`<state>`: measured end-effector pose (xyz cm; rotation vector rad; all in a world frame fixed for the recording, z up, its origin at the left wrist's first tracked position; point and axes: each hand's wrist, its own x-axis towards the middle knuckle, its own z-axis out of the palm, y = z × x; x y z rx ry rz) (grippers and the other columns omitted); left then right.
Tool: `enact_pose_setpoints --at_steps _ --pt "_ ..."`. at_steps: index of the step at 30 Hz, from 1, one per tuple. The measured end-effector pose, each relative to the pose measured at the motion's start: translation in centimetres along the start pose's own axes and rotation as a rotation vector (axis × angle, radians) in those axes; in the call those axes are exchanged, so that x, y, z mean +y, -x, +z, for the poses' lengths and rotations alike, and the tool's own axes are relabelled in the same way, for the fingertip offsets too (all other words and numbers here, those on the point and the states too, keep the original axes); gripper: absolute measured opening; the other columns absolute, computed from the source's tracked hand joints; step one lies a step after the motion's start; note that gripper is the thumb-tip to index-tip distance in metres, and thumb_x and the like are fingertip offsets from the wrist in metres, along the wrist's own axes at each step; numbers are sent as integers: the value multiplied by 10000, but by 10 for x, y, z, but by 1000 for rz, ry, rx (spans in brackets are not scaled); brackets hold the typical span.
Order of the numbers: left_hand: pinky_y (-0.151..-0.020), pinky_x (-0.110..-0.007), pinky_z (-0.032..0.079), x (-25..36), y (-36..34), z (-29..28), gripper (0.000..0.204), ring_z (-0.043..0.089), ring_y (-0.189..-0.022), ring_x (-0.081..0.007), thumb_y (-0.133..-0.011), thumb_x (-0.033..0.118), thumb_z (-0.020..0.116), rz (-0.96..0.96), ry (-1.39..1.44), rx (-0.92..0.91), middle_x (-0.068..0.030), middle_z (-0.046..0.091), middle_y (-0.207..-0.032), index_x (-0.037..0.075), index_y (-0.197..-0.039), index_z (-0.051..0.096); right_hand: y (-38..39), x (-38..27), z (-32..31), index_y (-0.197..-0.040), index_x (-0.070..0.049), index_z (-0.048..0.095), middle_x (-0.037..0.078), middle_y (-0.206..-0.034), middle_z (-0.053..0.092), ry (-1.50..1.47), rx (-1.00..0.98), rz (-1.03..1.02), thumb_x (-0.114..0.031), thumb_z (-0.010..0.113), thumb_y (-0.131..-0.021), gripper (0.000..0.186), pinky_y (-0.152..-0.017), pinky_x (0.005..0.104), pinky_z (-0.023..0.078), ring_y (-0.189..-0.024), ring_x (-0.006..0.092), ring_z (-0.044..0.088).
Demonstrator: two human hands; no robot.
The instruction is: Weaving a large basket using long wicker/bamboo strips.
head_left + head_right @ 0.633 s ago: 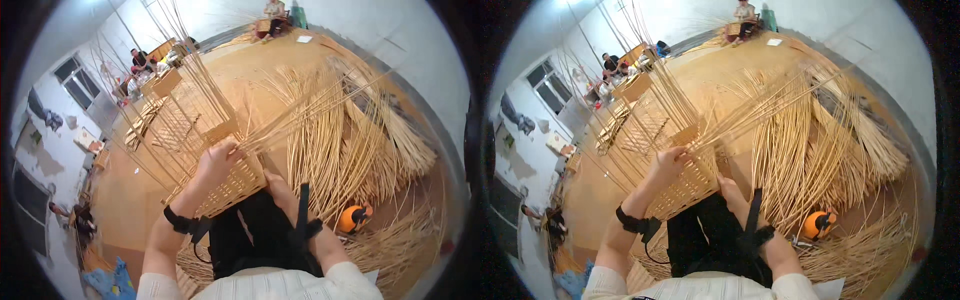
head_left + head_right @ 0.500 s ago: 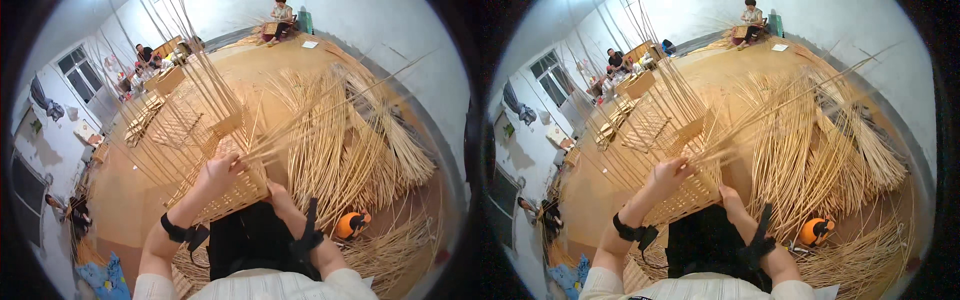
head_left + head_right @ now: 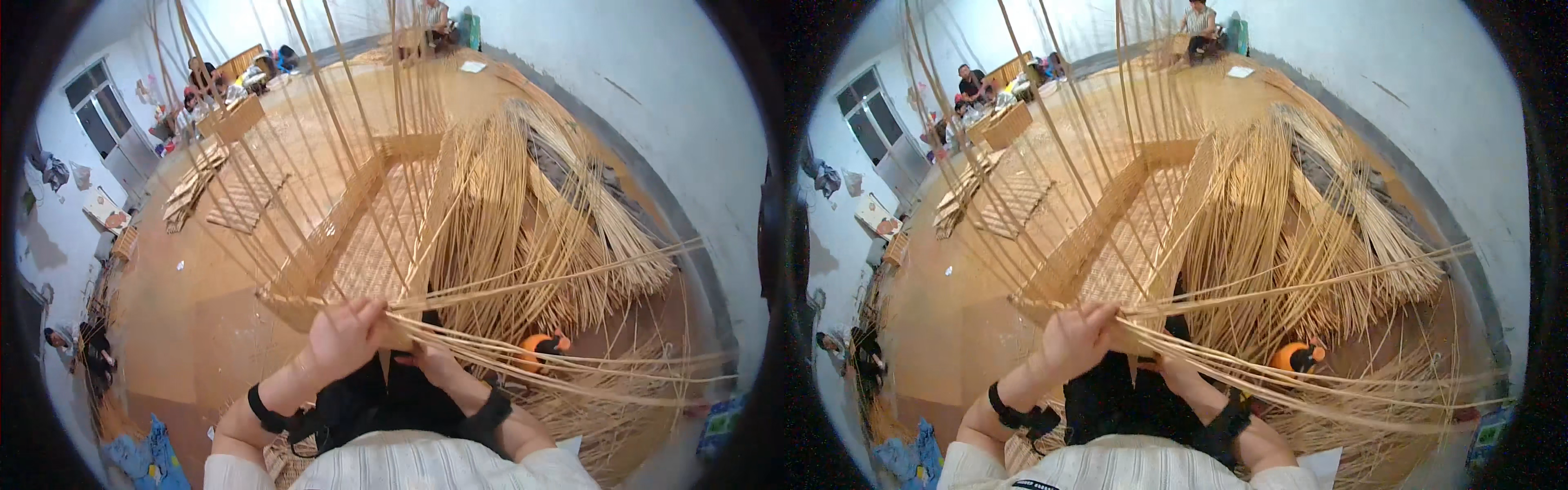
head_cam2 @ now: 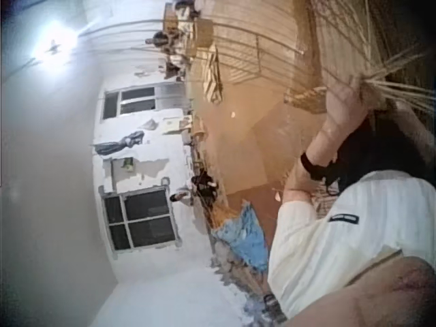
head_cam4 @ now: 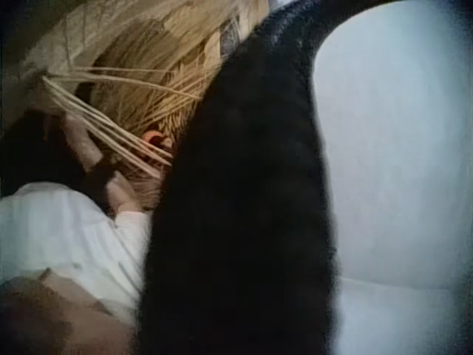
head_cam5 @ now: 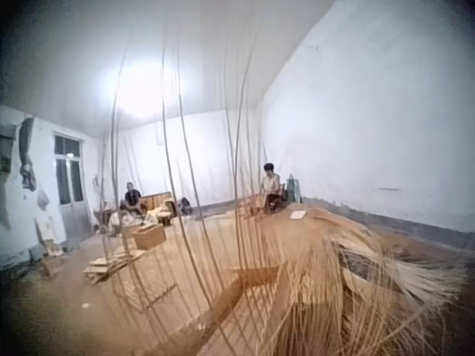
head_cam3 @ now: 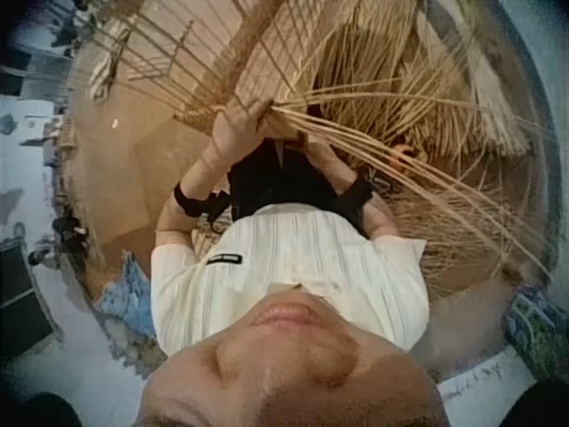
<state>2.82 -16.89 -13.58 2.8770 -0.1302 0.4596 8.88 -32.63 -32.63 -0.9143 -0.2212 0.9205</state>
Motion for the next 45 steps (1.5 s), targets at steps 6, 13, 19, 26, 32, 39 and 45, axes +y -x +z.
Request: enact_pose_setpoints --at_steps 6,13,19,26,32,39,45 --pt "-941 -461 431 -39 -25 28 252 624 -969 -345 -866 201 569 24 -50 89 -159 691 -963 57 -1030 696 -48 42 -5 -1351 -146 494 62 -1263 571 -125 246 133 -354 438 -1030 386 -832 416 537 -1119 190 575" --pt "-713 -458 527 -82 -30 48 265 665 -781 -369 -960 249 480 -293 241 -200 -201 679 -797 69 -972 674 -73 45 -15 -1215 -91 560 51 -950 665 184 114 132 -353 550 -982 351 -686 371 560 -790 186 655" --pt "-717 -489 519 -124 -25 50 267 666 -813 -398 -966 287 504 -349 215 -352 -217 682 -827 122 -1143 616 -103 -53 -8 -1028 2 628 188 -781 655 1135 390 -411 -241 531 -947 274 -641 454 492 -736 382 643" --pt "-780 -422 520 -174 -16 86 275 672 -894 -356 -893 161 558 -474 92 -491 -183 692 -906 105 -1143 656 -249 -86 -3 -1187 -106 624 126 -983 685 1729 -112 -668 -237 474 -968 296 -972 465 370 -926 281 643" --pt "-711 -389 537 -179 -20 83 290 688 -769 -324 -868 125 570 -501 128 -535 -164 702 -836 113 -1140 667 -298 -61 5 -1083 -151 658 10 -933 724 1813 -150 -350 -279 462 -959 265 -967 456 324 -964 209 647" --pt "-651 -394 531 -189 -17 97 261 679 -685 -326 -858 247 659 -589 188 -577 -173 690 -773 82 -1056 705 -229 -39 21 -887 -70 659 118 -791 690 1682 102 -807 -261 563 -914 215 -889 455 408 -780 284 674" --pt "-733 -419 513 -179 -21 115 354 673 -826 -326 -861 393 668 -539 82 -537 -169 698 -849 71 -998 720 -204 -48 -20 -1228 -59 462 108 -969 636 215 158 -20 -259 553 -990 324 -534 286 511 -652 169 641"
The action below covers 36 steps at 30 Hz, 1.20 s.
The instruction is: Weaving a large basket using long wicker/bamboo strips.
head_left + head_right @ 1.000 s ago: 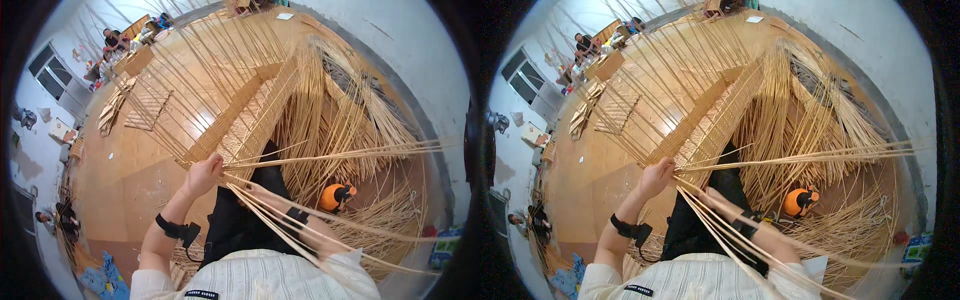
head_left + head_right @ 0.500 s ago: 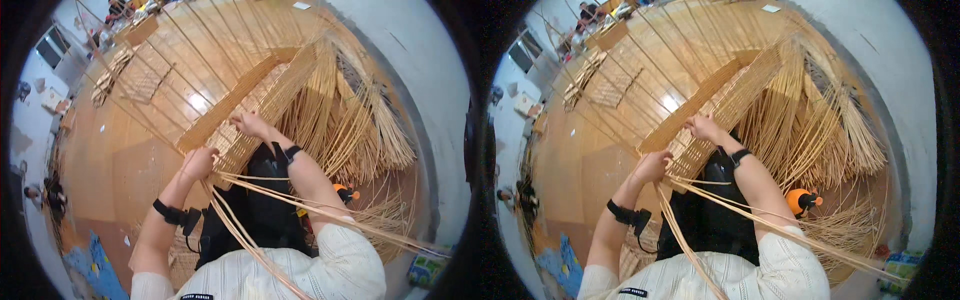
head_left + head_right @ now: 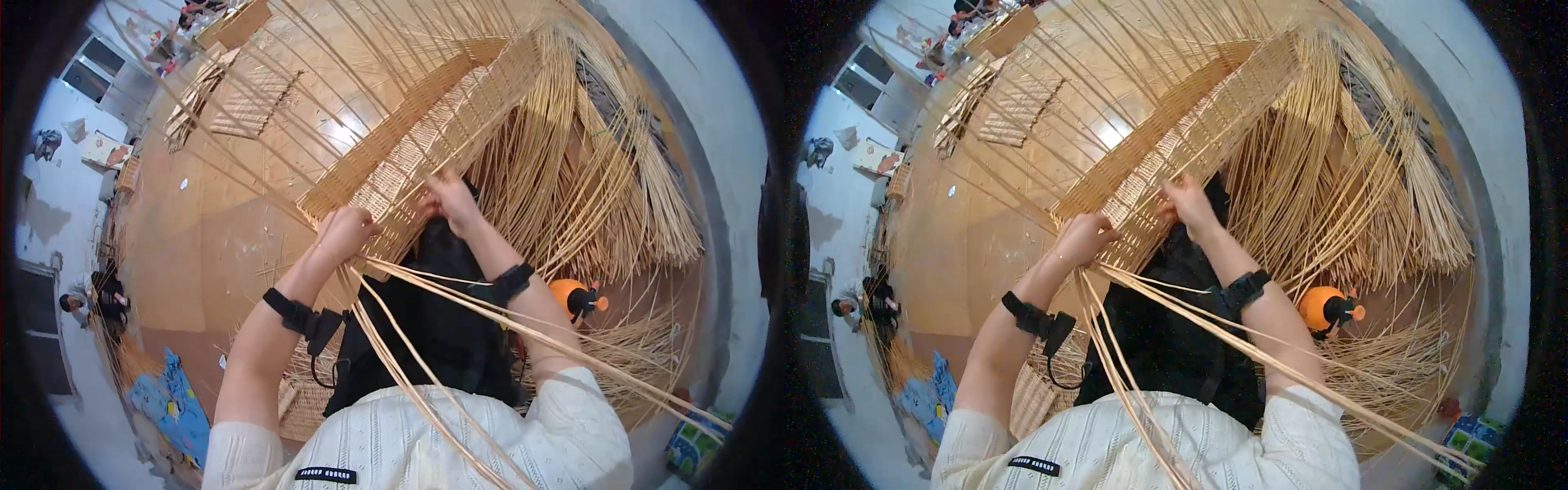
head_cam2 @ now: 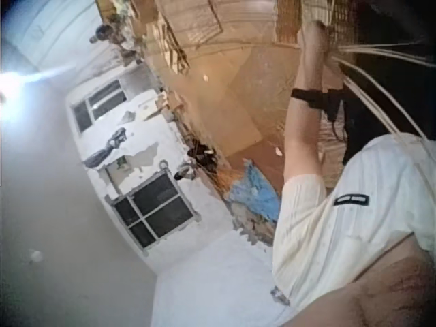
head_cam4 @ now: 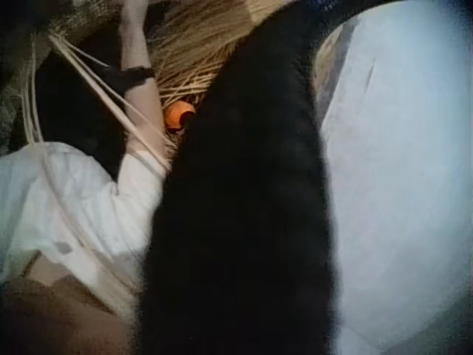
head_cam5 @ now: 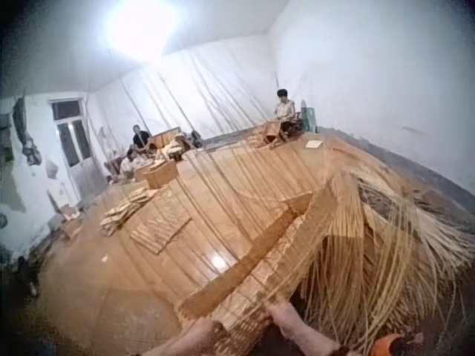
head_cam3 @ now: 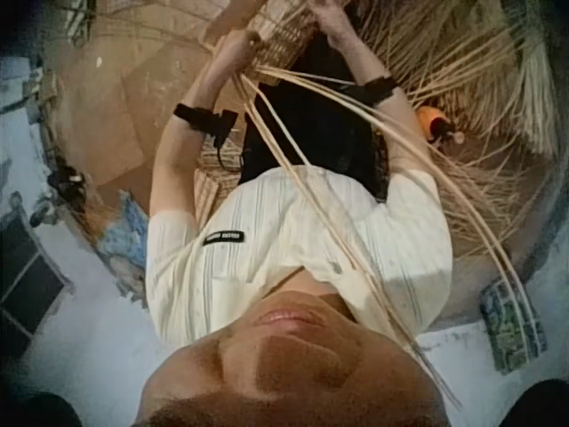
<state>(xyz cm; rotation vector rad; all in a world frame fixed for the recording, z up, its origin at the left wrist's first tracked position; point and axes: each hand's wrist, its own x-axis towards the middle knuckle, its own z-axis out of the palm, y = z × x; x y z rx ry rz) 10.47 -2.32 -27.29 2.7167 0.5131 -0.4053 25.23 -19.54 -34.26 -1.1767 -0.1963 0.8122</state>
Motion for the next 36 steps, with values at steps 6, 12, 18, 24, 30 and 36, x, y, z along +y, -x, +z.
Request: enact_pose_setpoints --at_steps 6,12,18,24,30,36 --pt "-754 -453 497 11 1 16 358 661 -868 -351 -857 426 643 -179 34 56 -172 678 -826 72 -824 679 -39 -31 8 -1341 -124 361 166 -1065 642 650 -258 -350 -130 569 -963 431 -734 331 538 -820 220 665" --pt "-696 -455 492 -3 1 31 402 648 -775 -360 -901 445 578 -86 -43 233 -164 664 -751 58 -824 655 -46 -68 137 -1404 -155 453 243 -1115 625 1237 -473 -1077 -119 558 -926 491 -845 436 516 -970 366 633" --pt "-717 -477 498 8 -1 22 333 653 -813 -385 -878 383 602 -132 -61 169 -197 669 -807 71 -803 687 -54 -3 30 -1196 -16 459 125 -853 635 481 348 -828 -121 486 -988 235 -653 364 536 -777 245 668" --pt "-709 -476 508 2 -6 21 356 655 -787 -394 -866 404 614 -77 -74 181 -195 672 -779 65 -793 695 -21 12 -9 -1029 -8 497 103 -789 666 -91 445 -218 -194 505 -1001 188 -561 331 525 -644 209 668" --pt "-699 -482 503 16 -6 24 352 660 -780 -392 -866 401 610 -55 -130 164 -197 673 -779 63 -810 694 -34 18 37 -1022 -120 693 150 -859 715 1314 -255 -731 -280 511 -927 260 -1062 576 310 -849 301 696" --pt "-722 -472 512 34 -6 8 347 661 -801 -396 -857 401 616 -61 -150 126 -211 674 -793 67 -860 713 -46 -2 55 -1117 -98 669 105 -871 720 1538 -269 -351 -263 510 -919 303 -1056 580 310 -922 296 687"
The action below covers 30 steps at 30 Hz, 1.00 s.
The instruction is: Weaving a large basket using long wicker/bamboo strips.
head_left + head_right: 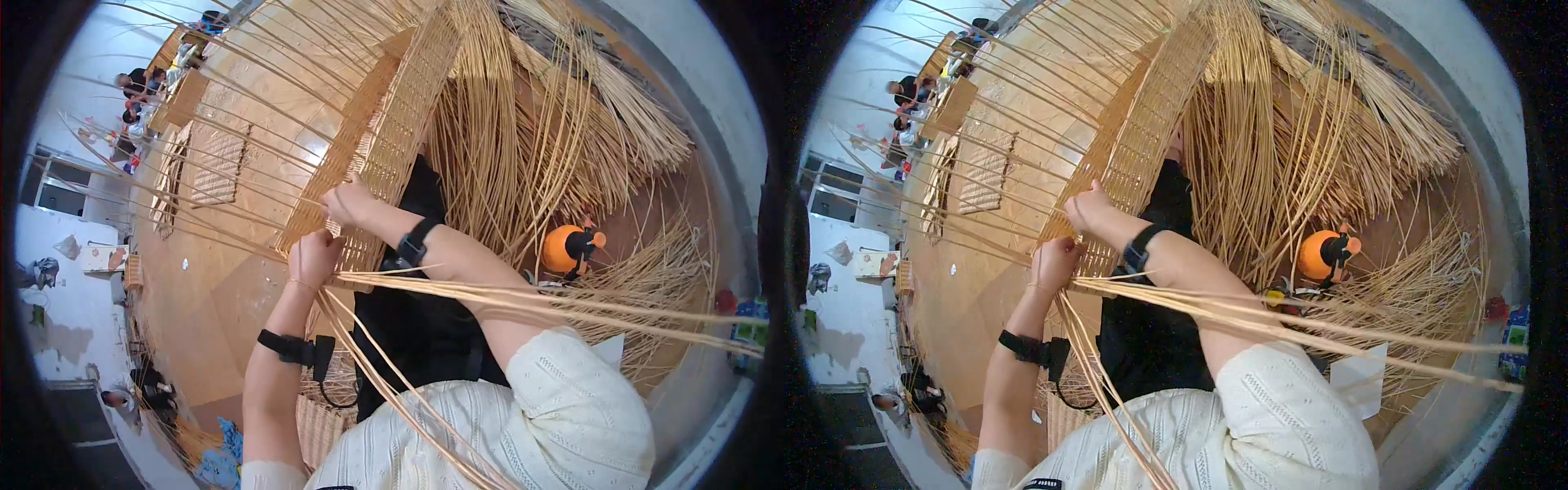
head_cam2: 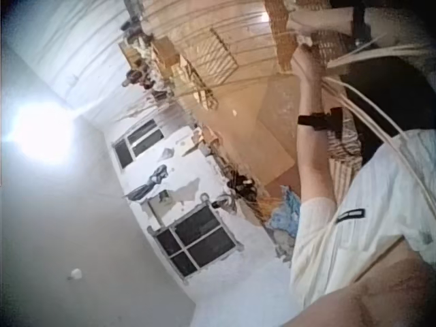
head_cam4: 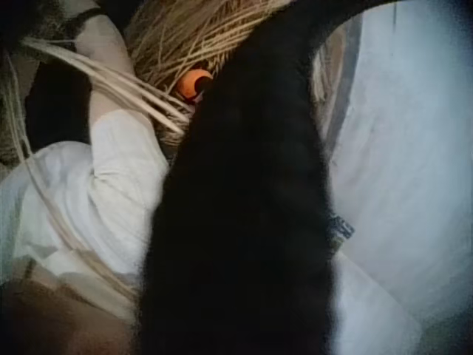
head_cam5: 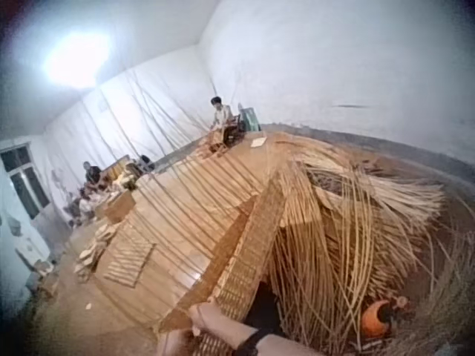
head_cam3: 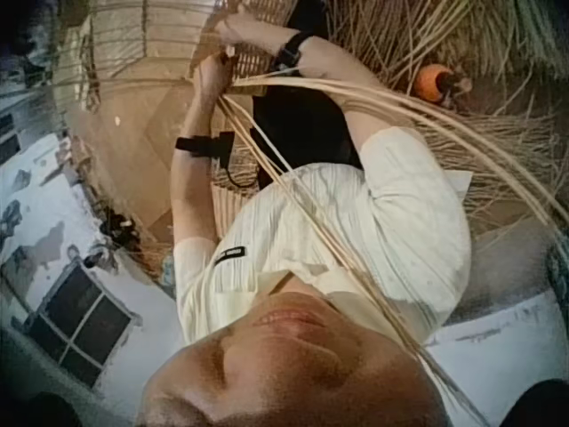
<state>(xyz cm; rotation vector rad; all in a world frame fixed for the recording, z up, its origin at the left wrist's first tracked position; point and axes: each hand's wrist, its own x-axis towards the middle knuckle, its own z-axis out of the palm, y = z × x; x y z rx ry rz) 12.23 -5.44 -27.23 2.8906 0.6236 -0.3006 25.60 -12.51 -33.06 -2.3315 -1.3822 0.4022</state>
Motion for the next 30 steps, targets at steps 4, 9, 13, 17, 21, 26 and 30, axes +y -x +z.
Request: enact_pose_setpoints --at_steps 4,9,13,17,21,26,30 --pt "-739 -444 521 -3 -1 -27 315 678 -827 -358 -880 320 616 52 210 -39 -215 687 -890 38 -1001 685 54 -6 20 -1097 -79 672 117 -966 704 -181 734 -152 -206 561 -878 276 -1000 465 396 -984 279 653" --pt "-776 -405 523 -25 -1 -50 251 679 -890 -328 -929 181 551 231 777 29 -205 690 -942 19 -1094 648 148 -36 -6 -1153 -54 662 171 -1085 649 -524 342 -54 -182 606 -917 275 -837 371 508 -971 324 638" --pt "-776 -390 519 -26 17 -69 260 663 -884 -342 -893 63 496 384 282 215 -201 683 -924 28 -1089 663 167 -54 -25 -1185 -30 638 173 -1121 651 -703 495 -58 -177 670 -907 316 -874 363 509 -1021 303 639" --pt "-772 -383 515 -32 30 -68 382 664 -859 -317 -820 -6 493 343 324 60 -188 683 -957 41 -1167 642 165 -58 -53 -1111 -7 649 162 -1068 664 -624 448 -164 -141 674 -889 261 -789 351 541 -919 304 671" --pt "-794 -379 511 -28 32 -67 451 667 -890 -295 -807 -13 531 227 507 -152 -165 687 -949 53 -1248 598 167 -73 -59 -1069 -6 666 164 -988 671 -352 440 -244 -134 669 -884 225 -735 369 541 -864 326 667" --pt "-815 -374 511 -39 7 -54 513 655 -961 -282 -772 15 650 500 648 -125 -161 677 -1032 47 -1277 568 145 -72 -67 -1045 -38 689 137 -855 656 -329 623 -314 -148 677 -887 192 -620 361 479 -702 284 625" --pt "-794 -372 510 -41 -1 -50 392 641 -930 -275 -778 74 712 524 470 -92 -146 660 -987 34 -1149 593 148 -64 -70 -1027 -35 692 107 -798 624 -367 556 -239 -175 681 -901 188 -578 330 436 -637 202 554"
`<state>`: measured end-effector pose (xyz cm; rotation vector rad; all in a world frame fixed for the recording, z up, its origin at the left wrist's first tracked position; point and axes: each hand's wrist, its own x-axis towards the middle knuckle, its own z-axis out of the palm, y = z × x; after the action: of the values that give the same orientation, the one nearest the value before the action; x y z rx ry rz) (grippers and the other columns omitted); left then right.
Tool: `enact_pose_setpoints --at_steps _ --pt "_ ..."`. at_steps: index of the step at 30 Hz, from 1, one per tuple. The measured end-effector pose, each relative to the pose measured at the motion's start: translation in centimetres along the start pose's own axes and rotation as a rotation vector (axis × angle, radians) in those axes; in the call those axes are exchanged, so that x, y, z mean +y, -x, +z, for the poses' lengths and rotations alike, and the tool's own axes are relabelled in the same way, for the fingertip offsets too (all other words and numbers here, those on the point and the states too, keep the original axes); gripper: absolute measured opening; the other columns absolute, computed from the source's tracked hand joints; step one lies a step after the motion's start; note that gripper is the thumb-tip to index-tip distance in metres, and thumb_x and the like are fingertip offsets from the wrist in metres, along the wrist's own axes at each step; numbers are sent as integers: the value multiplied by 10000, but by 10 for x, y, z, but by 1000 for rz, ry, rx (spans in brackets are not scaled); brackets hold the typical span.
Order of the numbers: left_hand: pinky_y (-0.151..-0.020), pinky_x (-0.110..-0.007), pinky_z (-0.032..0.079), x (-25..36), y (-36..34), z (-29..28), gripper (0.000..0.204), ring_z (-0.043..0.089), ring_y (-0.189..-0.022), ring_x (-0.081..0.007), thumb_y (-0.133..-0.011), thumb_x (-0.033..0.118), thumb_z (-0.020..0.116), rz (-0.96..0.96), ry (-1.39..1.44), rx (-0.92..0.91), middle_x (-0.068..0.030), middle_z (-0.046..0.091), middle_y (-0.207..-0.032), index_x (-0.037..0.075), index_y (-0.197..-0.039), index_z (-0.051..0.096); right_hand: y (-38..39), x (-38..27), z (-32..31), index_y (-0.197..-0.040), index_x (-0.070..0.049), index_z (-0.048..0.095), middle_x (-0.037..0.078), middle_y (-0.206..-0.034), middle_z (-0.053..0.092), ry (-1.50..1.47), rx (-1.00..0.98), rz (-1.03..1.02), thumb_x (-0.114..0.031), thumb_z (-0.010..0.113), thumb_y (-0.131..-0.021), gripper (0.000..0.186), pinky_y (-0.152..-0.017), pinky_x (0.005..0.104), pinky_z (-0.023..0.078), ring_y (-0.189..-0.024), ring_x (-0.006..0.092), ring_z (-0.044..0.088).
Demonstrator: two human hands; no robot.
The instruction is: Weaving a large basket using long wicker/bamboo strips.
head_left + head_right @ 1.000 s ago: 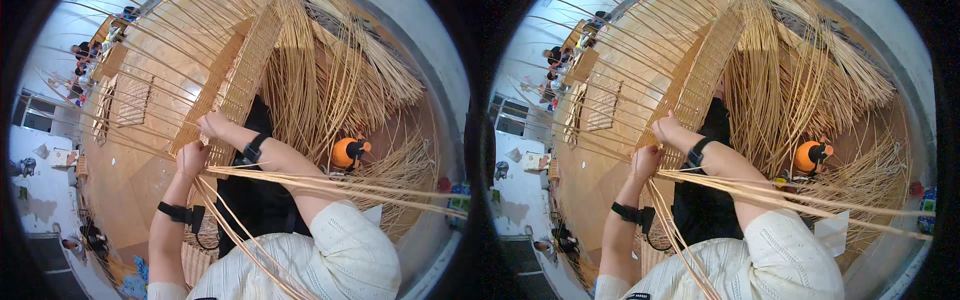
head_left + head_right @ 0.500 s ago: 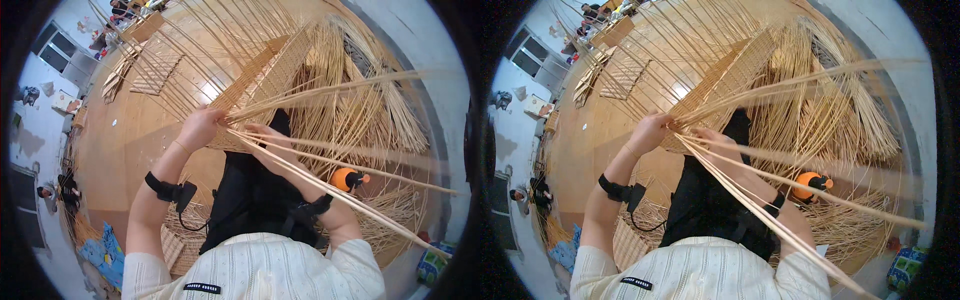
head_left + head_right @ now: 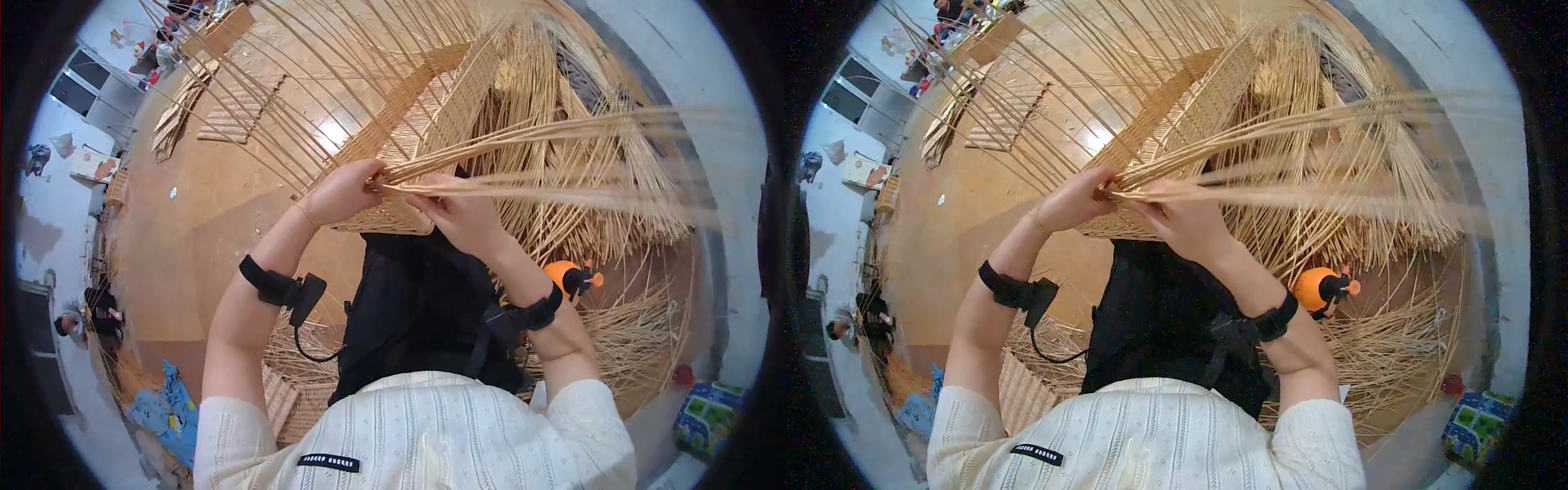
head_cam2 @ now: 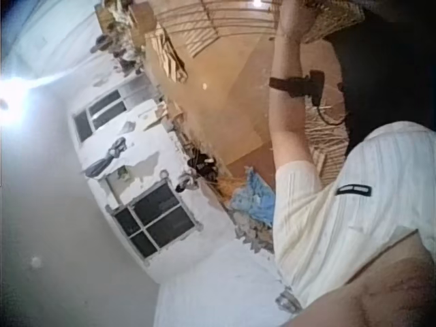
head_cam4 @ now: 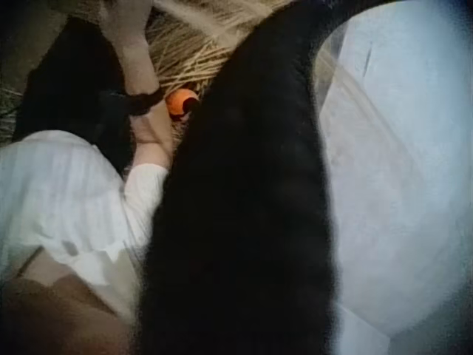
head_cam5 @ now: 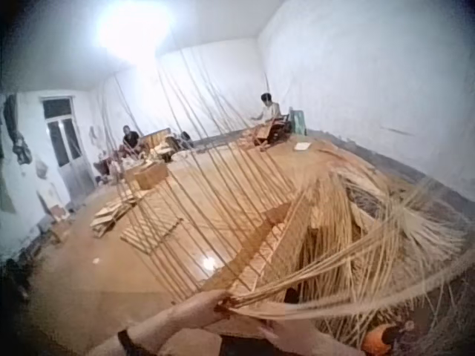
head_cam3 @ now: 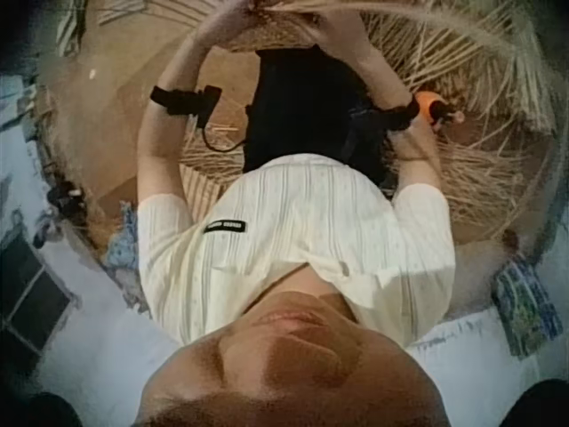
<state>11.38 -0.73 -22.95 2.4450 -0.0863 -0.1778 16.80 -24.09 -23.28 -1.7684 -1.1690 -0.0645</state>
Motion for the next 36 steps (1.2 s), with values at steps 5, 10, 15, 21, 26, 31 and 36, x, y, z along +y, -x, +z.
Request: enact_pose_setpoints --at_steps 5,10,15,21,26,31,36 --pt "-774 -367 505 8 8 8 364 641 -897 -267 -774 144 757 -36 127 66 -138 622 -910 26 -1066 573 26 18 3 -999 32 666 65 -839 664 -151 79 -35 -149 646 -936 193 -648 286 490 -741 132 611" --pt "-739 -372 503 7 16 23 391 637 -866 -295 -768 146 767 20 104 227 -144 591 -903 24 -1070 552 3 86 18 -1071 10 628 63 -796 661 -671 15 749 -209 644 -937 257 -582 235 521 -659 117 630" --pt "-703 -379 511 -7 21 40 444 640 -838 -287 -779 58 733 -37 159 332 -142 544 -1075 28 -1160 507 -33 122 64 -1040 -62 529 17 -740 621 -644 -67 795 -301 728 -891 345 -505 230 460 -610 86 586" --pt "-752 -278 448 -11 22 82 343 508 -856 -172 -807 9 685 -134 317 788 -78 468 -1083 47 -1096 504 -63 140 45 -1358 -73 285 94 -877 620 -902 -75 742 -159 696 -905 618 -637 275 496 -740 138 598" --pt "-655 -311 477 -12 22 85 305 541 -677 -192 -761 -37 625 -238 328 921 -90 513 -1032 40 -1036 516 -153 76 57 -1443 -123 337 68 -1036 635 -12 -335 -366 -104 679 -894 648 -794 306 488 -945 152 614" --pt "-657 -306 473 -13 7 84 258 545 -698 -206 -771 -31 609 -208 333 927 -97 527 -1066 33 -1001 512 -196 83 92 -1415 -101 382 126 -892 683 -259 -276 -43 -177 603 -940 530 -718 390 529 -850 220 677" --pt "-817 -273 431 -14 19 77 280 499 -936 -204 -777 -10 631 -264 447 812 -93 482 -1098 45 -1015 495 -87 177 67 -1127 -5 593 66 -683 630 -758 259 724 -138 550 -982 202 -557 284 512 -597 159 624"
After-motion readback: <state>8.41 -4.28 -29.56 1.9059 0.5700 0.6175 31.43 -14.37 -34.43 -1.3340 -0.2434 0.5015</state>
